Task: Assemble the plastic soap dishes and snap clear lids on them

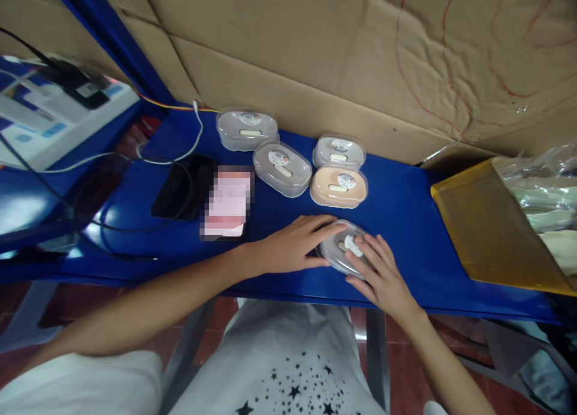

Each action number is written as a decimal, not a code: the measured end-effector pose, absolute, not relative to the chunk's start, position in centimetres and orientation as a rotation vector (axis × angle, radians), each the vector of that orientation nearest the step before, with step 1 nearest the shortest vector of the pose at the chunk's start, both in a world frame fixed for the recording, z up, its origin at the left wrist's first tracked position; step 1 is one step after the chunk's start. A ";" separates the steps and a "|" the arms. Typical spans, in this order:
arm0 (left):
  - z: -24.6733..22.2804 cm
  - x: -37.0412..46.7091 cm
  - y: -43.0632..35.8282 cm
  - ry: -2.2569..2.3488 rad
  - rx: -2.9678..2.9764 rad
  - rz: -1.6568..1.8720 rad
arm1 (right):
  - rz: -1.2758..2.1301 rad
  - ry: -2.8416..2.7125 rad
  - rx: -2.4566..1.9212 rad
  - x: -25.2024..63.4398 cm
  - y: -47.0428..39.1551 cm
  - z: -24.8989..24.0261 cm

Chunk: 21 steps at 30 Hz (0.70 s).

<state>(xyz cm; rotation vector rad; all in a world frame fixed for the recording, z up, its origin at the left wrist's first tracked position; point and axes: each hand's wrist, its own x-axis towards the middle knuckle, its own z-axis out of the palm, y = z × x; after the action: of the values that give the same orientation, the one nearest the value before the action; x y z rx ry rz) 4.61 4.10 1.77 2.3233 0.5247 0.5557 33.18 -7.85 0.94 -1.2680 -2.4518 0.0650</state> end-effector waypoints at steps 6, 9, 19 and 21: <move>1.9 4.5 4.2 0.555 2.462 0.611 | -0.043 -2.347 -1.381 36.0 -7.9 0.7; 2.7 4.2 4.8 0.695 2.590 0.674 | -0.182 -2.184 -1.602 39.6 -7.2 1.0; 4.5 1.8 8.7 1.319 2.724 0.702 | -0.129 -2.194 -1.568 37.7 1.6 4.6; 4.3 1.5 9.0 1.324 2.747 0.604 | -0.004 -2.331 -1.469 35.1 3.3 4.5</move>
<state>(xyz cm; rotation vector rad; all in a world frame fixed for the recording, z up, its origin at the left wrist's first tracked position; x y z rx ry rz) 1.46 9.05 4.25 2.7470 1.3243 0.6043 35.11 3.28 4.51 -1.4687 -2.3306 -0.0038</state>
